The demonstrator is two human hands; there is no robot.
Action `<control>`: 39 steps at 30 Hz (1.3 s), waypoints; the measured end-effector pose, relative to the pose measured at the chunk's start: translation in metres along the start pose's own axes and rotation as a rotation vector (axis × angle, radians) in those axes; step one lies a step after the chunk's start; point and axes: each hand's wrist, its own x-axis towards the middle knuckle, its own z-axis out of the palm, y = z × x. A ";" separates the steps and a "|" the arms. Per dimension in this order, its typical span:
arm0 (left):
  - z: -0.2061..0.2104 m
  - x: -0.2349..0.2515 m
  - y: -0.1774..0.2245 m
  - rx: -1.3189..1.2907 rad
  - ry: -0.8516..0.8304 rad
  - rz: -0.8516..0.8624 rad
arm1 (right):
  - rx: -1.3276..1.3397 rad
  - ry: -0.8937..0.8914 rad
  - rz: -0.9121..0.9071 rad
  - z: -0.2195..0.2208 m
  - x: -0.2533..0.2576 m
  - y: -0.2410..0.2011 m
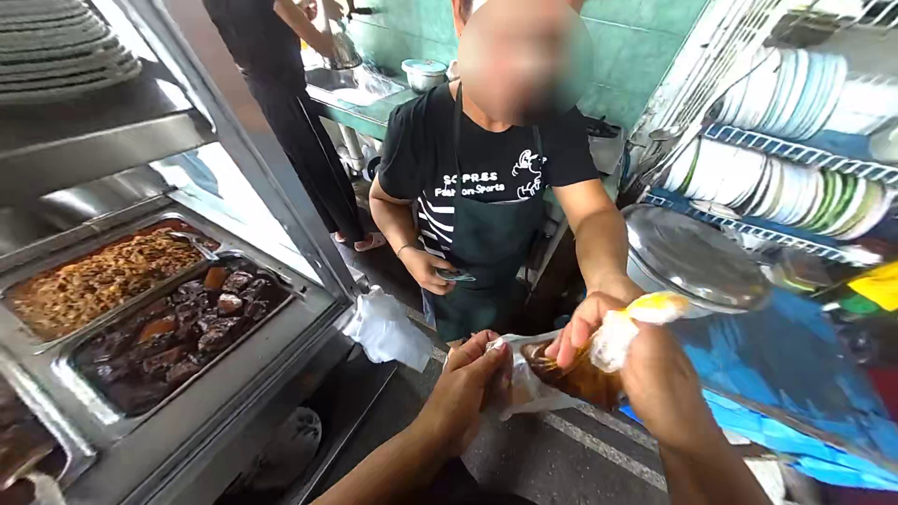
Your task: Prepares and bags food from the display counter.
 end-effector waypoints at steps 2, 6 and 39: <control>0.008 -0.025 -0.006 -0.003 0.049 0.049 | -0.106 -0.110 -0.051 0.009 -0.020 0.004; 0.016 -0.080 -0.010 0.053 0.108 0.068 | -0.415 -0.202 -0.296 0.041 -0.043 0.010; -0.108 -0.332 0.138 1.256 0.373 0.675 | 0.191 -0.588 -0.336 0.302 -0.091 -0.104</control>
